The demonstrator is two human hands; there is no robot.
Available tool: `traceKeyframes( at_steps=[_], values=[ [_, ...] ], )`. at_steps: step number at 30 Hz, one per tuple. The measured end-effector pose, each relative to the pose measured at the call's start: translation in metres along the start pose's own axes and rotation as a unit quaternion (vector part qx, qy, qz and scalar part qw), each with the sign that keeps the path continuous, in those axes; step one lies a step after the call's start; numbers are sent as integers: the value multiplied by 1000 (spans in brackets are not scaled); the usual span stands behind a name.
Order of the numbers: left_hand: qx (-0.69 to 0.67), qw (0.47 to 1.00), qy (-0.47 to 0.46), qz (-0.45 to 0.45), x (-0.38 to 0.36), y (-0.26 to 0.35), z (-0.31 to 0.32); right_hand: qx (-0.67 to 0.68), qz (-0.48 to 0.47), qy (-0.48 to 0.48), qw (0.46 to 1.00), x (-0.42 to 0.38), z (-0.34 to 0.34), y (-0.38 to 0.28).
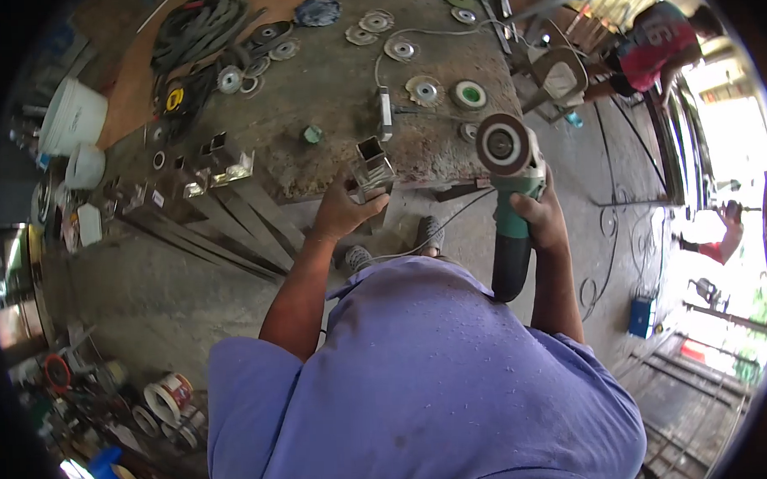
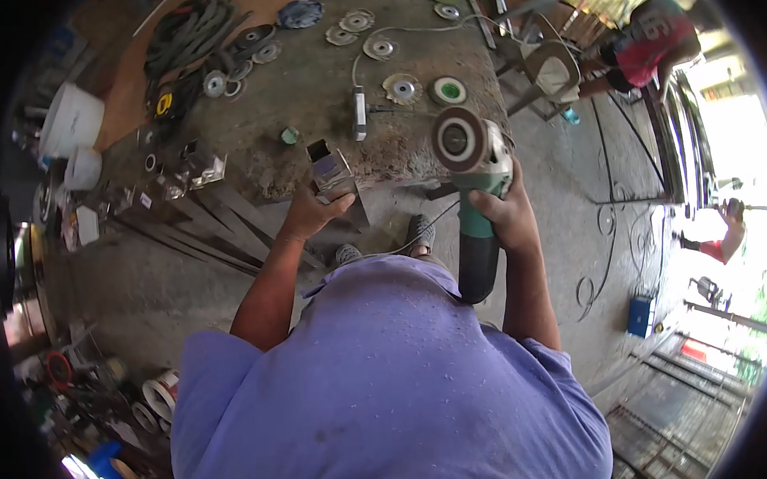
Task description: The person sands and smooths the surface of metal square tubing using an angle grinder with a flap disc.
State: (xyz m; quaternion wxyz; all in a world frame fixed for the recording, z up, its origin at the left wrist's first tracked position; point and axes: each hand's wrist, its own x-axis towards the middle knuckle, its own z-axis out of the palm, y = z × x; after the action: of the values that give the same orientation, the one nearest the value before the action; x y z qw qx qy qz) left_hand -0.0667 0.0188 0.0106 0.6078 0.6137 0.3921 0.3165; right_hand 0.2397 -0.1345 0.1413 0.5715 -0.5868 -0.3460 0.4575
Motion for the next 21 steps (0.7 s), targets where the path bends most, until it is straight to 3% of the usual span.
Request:
traceKeyframes(
  at_steps=[8, 11, 13, 17, 21],
  values=[
    [-53, 993, -18, 100, -5, 30, 12, 2, -37, 48, 998, -6, 12, -30],
    [-78, 994, -62, 41, 11, 24, 7, 18, -12, 0, 1000, -5, 3, -34],
    [-116, 988, -99, 4, 23, 11, 3, -4, -51, -3, 999, 2, 4, -29],
    [-36, 991, -120, -56, 31, -1, -4, 3, -85, 18, 996, 5, 10, -21],
    [42, 996, -63, 49, 19, 16, 1, 41, -77, 6, 996, 13, 10, -22]
  ],
)
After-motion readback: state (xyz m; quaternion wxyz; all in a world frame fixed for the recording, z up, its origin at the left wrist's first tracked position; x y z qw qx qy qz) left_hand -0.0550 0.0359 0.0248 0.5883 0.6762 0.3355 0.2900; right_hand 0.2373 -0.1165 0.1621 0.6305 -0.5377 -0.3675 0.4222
